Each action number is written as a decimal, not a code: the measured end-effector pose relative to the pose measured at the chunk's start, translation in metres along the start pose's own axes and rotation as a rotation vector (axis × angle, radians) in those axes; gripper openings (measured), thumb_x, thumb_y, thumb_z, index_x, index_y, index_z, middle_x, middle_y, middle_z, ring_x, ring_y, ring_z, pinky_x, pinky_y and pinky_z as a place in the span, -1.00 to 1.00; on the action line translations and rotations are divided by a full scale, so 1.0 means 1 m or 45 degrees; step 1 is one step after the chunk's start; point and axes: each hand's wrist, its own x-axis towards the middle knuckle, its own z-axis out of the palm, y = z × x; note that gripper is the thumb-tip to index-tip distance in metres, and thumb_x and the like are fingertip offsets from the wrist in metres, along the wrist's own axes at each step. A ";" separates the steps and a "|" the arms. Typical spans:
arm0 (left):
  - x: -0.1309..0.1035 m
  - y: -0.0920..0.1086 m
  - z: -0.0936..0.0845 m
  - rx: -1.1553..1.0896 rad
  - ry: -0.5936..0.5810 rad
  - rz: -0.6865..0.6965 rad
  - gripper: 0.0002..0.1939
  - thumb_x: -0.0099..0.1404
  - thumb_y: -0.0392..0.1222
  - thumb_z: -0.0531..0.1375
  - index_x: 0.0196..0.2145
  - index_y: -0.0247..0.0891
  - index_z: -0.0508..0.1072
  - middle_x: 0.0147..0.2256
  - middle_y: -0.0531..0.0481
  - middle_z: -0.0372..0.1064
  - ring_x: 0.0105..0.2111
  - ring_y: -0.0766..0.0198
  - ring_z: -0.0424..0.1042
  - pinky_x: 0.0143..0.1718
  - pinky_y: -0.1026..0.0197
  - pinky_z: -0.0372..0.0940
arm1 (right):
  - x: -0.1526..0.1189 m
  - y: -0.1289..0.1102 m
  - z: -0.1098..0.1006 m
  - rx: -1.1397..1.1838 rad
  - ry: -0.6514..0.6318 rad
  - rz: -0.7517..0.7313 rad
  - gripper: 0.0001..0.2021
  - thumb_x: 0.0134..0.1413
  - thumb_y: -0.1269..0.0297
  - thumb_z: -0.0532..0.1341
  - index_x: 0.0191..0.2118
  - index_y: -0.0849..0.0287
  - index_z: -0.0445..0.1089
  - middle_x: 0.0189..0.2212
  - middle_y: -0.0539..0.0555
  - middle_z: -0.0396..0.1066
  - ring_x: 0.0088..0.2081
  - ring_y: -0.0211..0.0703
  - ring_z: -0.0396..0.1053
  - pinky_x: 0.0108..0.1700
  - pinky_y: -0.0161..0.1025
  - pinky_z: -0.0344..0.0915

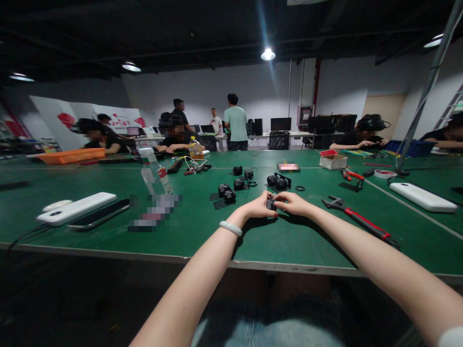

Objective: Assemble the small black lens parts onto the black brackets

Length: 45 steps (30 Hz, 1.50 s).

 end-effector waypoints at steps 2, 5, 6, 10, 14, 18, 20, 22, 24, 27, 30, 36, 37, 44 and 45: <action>0.000 0.000 0.000 0.000 -0.008 0.000 -0.43 -0.17 -0.10 0.18 -0.20 -0.32 0.06 -0.37 0.02 0.10 -0.42 0.36 0.18 -0.45 0.32 0.15 | 0.000 0.000 0.000 0.001 0.000 -0.001 -0.74 -0.12 0.23 0.08 -0.27 0.22 0.32 -0.32 0.09 0.34 -0.30 -0.19 0.26 -0.23 -0.24 0.16; 0.001 -0.002 0.000 -0.001 -0.019 -0.005 -0.42 -0.17 -0.09 0.18 -0.20 -0.32 0.05 -0.38 0.02 0.10 -0.44 0.37 0.18 -0.49 0.33 0.14 | 0.000 0.001 0.001 0.001 0.003 0.005 -0.74 -0.12 0.22 0.07 -0.27 0.22 0.32 -0.32 0.09 0.34 -0.31 -0.19 0.27 -0.24 -0.25 0.17; 0.001 -0.002 0.000 -0.001 -0.021 -0.003 -0.42 -0.17 -0.09 0.18 -0.19 -0.31 0.05 -0.38 0.02 0.10 -0.45 0.37 0.18 -0.50 0.33 0.14 | 0.000 0.001 0.001 0.001 0.001 0.005 -0.73 -0.11 0.22 0.07 -0.27 0.22 0.31 -0.32 0.09 0.34 -0.31 -0.19 0.27 -0.24 -0.25 0.17; 0.002 -0.004 0.001 -0.006 -0.019 0.002 -0.41 -0.17 -0.08 0.18 -0.19 -0.31 0.05 -0.38 0.02 0.10 -0.45 0.37 0.19 -0.49 0.33 0.15 | 0.000 0.000 0.001 0.005 -0.006 0.006 -0.73 -0.10 0.22 0.06 -0.26 0.22 0.31 -0.33 0.08 0.34 -0.32 -0.20 0.27 -0.25 -0.26 0.17; 0.002 -0.005 0.001 -0.018 -0.026 0.009 -0.42 -0.16 -0.08 0.18 -0.19 -0.31 0.05 -0.37 0.01 0.10 -0.44 0.36 0.19 -0.50 0.33 0.15 | 0.000 -0.001 0.000 0.003 -0.017 0.008 -0.73 -0.10 0.21 0.05 -0.27 0.22 0.31 -0.33 0.08 0.34 -0.32 -0.20 0.26 -0.26 -0.26 0.17; 0.001 -0.004 0.001 -0.012 -0.023 0.003 -0.42 -0.16 -0.08 0.17 -0.19 -0.31 0.05 -0.37 0.02 0.10 -0.44 0.36 0.19 -0.49 0.32 0.16 | -0.001 0.000 -0.001 0.018 -0.018 0.016 -0.72 -0.10 0.21 0.06 -0.26 0.23 0.30 -0.33 0.09 0.33 -0.33 -0.21 0.25 -0.29 -0.27 0.16; 0.001 -0.003 0.000 -0.016 -0.028 -0.009 -0.42 -0.15 -0.08 0.17 -0.19 -0.32 0.05 -0.37 0.01 0.10 -0.44 0.36 0.19 -0.49 0.32 0.16 | -0.001 0.002 -0.001 0.029 0.006 0.021 -0.71 -0.13 0.21 0.08 -0.25 0.24 0.29 -0.33 0.10 0.31 -0.34 -0.22 0.24 -0.30 -0.27 0.16; 0.001 -0.002 0.000 -0.017 -0.021 -0.005 -0.41 -0.16 -0.09 0.18 -0.19 -0.32 0.05 -0.36 0.01 0.11 -0.42 0.35 0.19 -0.46 0.31 0.16 | -0.002 0.002 -0.001 0.041 0.035 0.008 -0.69 -0.19 0.23 0.12 -0.24 0.24 0.27 -0.34 0.08 0.29 -0.35 -0.23 0.22 -0.31 -0.28 0.15; 0.000 -0.002 0.000 -0.016 -0.015 0.005 -0.41 -0.17 -0.09 0.18 -0.18 -0.32 0.05 -0.34 0.01 0.12 -0.38 0.33 0.20 -0.42 0.30 0.17 | -0.003 0.003 -0.002 0.072 0.051 -0.013 -0.64 -0.27 0.27 0.17 -0.23 0.24 0.23 -0.37 0.05 0.27 -0.37 -0.26 0.20 -0.33 -0.29 0.15; 0.000 -0.001 0.000 -0.020 -0.023 0.006 -0.39 -0.18 -0.08 0.18 -0.17 -0.32 0.05 -0.31 -0.01 0.13 -0.34 0.30 0.20 -0.39 0.28 0.17 | -0.004 0.002 -0.002 0.130 0.058 -0.031 -0.59 -0.34 0.31 0.20 -0.22 0.23 0.18 -0.45 -0.01 0.22 -0.42 -0.30 0.17 -0.38 -0.32 0.14; -0.001 0.000 0.000 -0.036 -0.018 -0.002 -0.39 -0.18 -0.09 0.18 -0.17 -0.31 0.05 -0.30 -0.01 0.14 -0.33 0.29 0.21 -0.36 0.26 0.17 | -0.004 0.000 -0.001 0.144 0.052 -0.038 -0.59 -0.36 0.32 0.21 -0.25 0.21 0.17 -0.48 -0.04 0.18 -0.45 -0.33 0.14 -0.41 -0.35 0.12; 0.000 0.001 0.000 -0.070 -0.021 -0.017 -0.40 -0.18 -0.12 0.19 -0.18 -0.33 0.05 -0.30 -0.03 0.15 -0.34 0.29 0.21 -0.39 0.27 0.18 | -0.003 -0.001 0.000 0.147 0.033 -0.029 -0.60 -0.38 0.31 0.22 -0.27 0.20 0.17 -0.47 -0.05 0.17 -0.47 -0.36 0.11 -0.44 -0.38 0.11; 0.000 0.001 0.000 -0.073 -0.027 -0.016 -0.40 -0.17 -0.11 0.18 -0.18 -0.33 0.05 -0.30 -0.03 0.15 -0.34 0.29 0.21 -0.40 0.28 0.18 | -0.003 -0.001 0.001 0.139 0.035 -0.025 -0.60 -0.38 0.30 0.22 -0.27 0.20 0.17 -0.46 -0.04 0.17 -0.47 -0.36 0.11 -0.44 -0.38 0.10; 0.001 -0.004 0.000 -0.052 -0.024 0.010 -0.39 -0.17 -0.06 0.19 -0.18 -0.31 0.05 -0.34 0.01 0.14 -0.38 0.33 0.20 -0.42 0.29 0.17 | -0.003 -0.002 0.000 0.016 0.049 -0.033 -0.59 -0.39 0.27 0.22 -0.27 0.19 0.19 -0.47 -0.05 0.17 -0.48 -0.36 0.10 -0.46 -0.39 0.08; 0.001 -0.005 0.000 -0.048 -0.019 0.014 -0.39 -0.18 -0.05 0.19 -0.19 -0.32 0.06 -0.34 0.01 0.14 -0.38 0.33 0.20 -0.42 0.29 0.17 | -0.003 -0.003 0.000 0.001 0.050 -0.039 -0.60 -0.38 0.27 0.22 -0.27 0.19 0.19 -0.47 -0.05 0.17 -0.48 -0.36 0.10 -0.46 -0.39 0.08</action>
